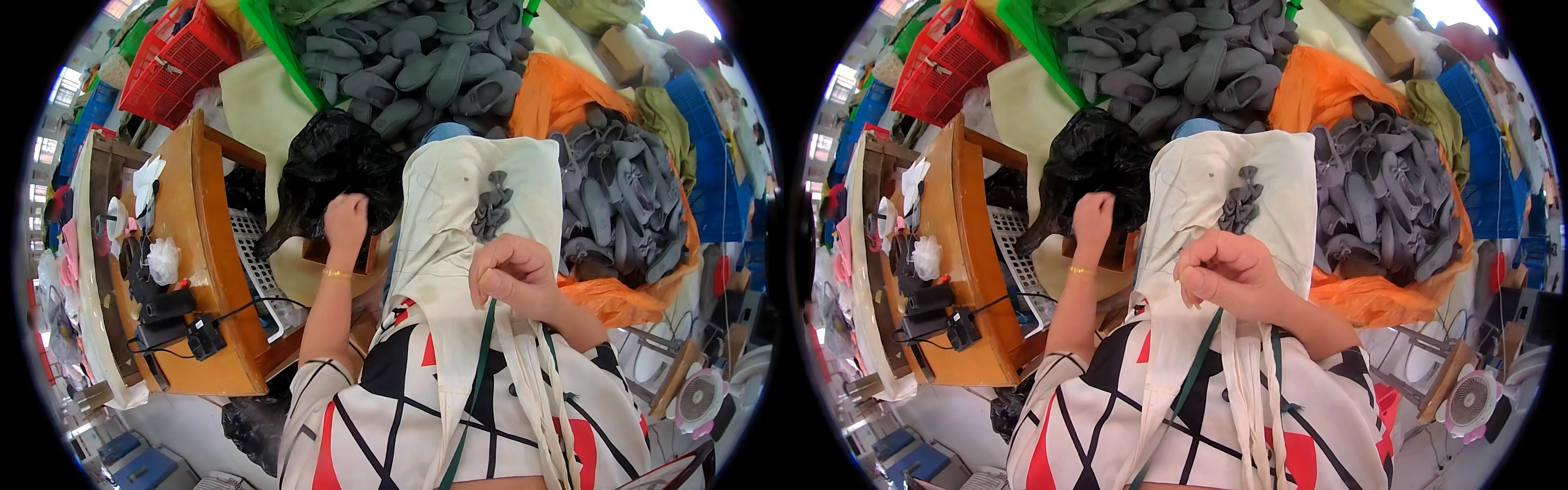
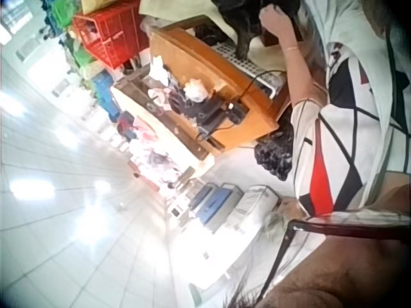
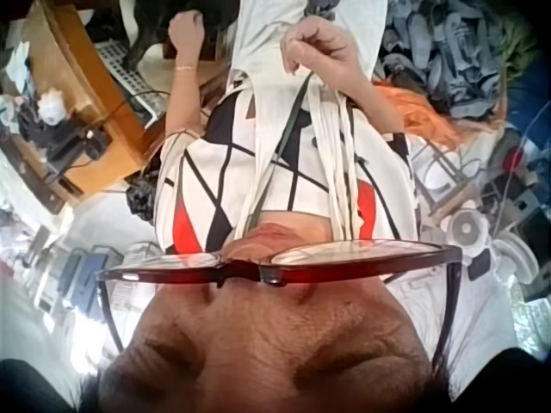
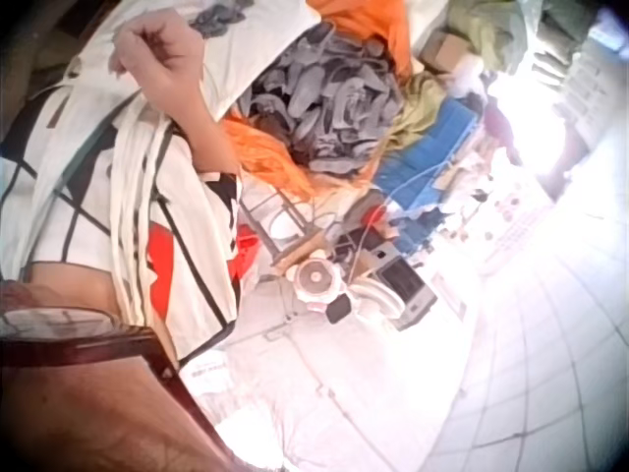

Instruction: The person sits in a workshop and sews grey slipper uppers by hand using a needle and thread. They pick up individual slipper parts from a large orange bag, stitch the edges together, and place the finished items into a green basket.

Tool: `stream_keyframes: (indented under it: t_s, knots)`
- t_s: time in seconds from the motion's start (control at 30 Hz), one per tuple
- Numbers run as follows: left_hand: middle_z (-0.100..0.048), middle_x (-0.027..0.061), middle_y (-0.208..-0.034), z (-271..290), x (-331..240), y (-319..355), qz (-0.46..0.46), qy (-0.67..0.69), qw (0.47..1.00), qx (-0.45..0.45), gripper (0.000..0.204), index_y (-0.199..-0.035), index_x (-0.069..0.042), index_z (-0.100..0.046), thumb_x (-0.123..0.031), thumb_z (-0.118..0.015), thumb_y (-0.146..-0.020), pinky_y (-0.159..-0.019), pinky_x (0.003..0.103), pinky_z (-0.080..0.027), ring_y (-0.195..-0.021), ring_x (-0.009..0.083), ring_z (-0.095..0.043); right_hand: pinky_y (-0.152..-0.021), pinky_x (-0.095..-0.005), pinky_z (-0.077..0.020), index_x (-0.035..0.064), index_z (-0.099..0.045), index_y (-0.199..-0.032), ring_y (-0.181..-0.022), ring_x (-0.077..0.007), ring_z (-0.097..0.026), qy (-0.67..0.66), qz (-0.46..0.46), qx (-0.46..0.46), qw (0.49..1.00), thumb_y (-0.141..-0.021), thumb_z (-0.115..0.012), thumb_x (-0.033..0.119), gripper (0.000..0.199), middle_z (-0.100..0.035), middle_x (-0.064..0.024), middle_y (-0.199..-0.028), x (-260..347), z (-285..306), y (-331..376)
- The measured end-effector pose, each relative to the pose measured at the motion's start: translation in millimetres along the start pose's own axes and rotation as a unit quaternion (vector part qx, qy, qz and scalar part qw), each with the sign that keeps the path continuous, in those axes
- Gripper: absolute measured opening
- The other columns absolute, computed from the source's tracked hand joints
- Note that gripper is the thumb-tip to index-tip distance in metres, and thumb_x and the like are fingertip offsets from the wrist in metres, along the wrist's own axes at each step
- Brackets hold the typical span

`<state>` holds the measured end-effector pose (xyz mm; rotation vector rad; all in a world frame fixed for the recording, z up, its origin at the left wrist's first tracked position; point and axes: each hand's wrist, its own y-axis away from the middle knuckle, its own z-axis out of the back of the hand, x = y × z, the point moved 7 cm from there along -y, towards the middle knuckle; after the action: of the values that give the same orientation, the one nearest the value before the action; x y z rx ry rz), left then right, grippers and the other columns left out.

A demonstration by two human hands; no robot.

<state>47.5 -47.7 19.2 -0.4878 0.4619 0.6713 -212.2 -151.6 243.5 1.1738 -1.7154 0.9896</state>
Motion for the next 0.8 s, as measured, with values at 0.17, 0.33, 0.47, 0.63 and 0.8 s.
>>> stream_keyframes:
  t_s: [0.17,0.33,0.47,0.63,0.8]
  knots:
    - [-0.065,0.0099,-0.076,-43,-82,-46,-0.032,0.159,0.985,0.053,0.024,-0.085,-0.002,-0.069,-0.025,-0.076,-0.079,-0.072,0.036,-0.05,-0.076,0.027,-0.063,-0.061,-0.0244,-0.0478,0.0016,-0.053,-0.096,-0.067,-0.0106,-0.058,-0.026,-0.055,-0.052,0.997,-0.1,-0.057,0.016,0.015,-0.062,-0.0075,-0.078,-5,4,3]
    - [-0.067,0.0112,-0.081,-53,-59,-77,0.006,0.229,0.971,0.065,0.015,-0.08,-0.003,-0.067,-0.017,-0.071,-0.08,-0.069,0.035,-0.051,-0.075,0.0266,-0.064,-0.062,-0.024,-0.0476,0.0016,-0.055,-0.099,-0.069,-0.0087,-0.056,-0.022,-0.067,-0.068,0.995,-0.1,-0.057,0.013,0.012,-0.059,-0.0043,-0.084,-6,23,6]
    - [-0.069,0.0136,-0.088,55,36,-111,0.036,-0.045,0.992,-0.108,0.019,-0.09,-0.001,-0.068,-0.02,-0.068,-0.087,-0.076,0.04,-0.051,-0.084,0.0289,-0.066,-0.061,-0.0237,-0.048,0.002,-0.055,-0.1,-0.068,-0.0087,-0.057,-0.039,-0.073,-0.099,0.992,-0.1,-0.056,0.013,0.011,-0.06,-0.0041,-0.082,-18,26,2]
    - [-0.054,0.0225,-0.129,111,-44,-117,0.053,0.181,0.981,-0.041,0.052,-0.133,0.006,-0.05,-0.026,-0.063,-0.094,-0.093,0.036,-0.046,-0.114,0.0291,-0.056,-0.057,-0.022,-0.0474,0.0017,-0.059,-0.102,-0.063,-0.0076,-0.057,-0.019,-0.051,-0.214,0.975,-0.1,-0.056,0.012,0.011,-0.066,-0.008,-0.095,-29,48,-9]
    - [-0.058,0.0227,-0.114,195,-277,-20,-0.293,0.637,0.649,0.297,0.061,-0.124,0.01,-0.056,-0.045,-0.049,-0.097,-0.076,0.035,-0.047,-0.094,0.0273,-0.056,-0.05,-0.0174,-0.0399,0.0027,-0.066,-0.103,-0.056,-0.0017,-0.048,-0.055,-0.023,-0.307,0.95,-0.098,-0.06,0.013,0.013,-0.063,-0.0108,-0.124,-31,89,-13]
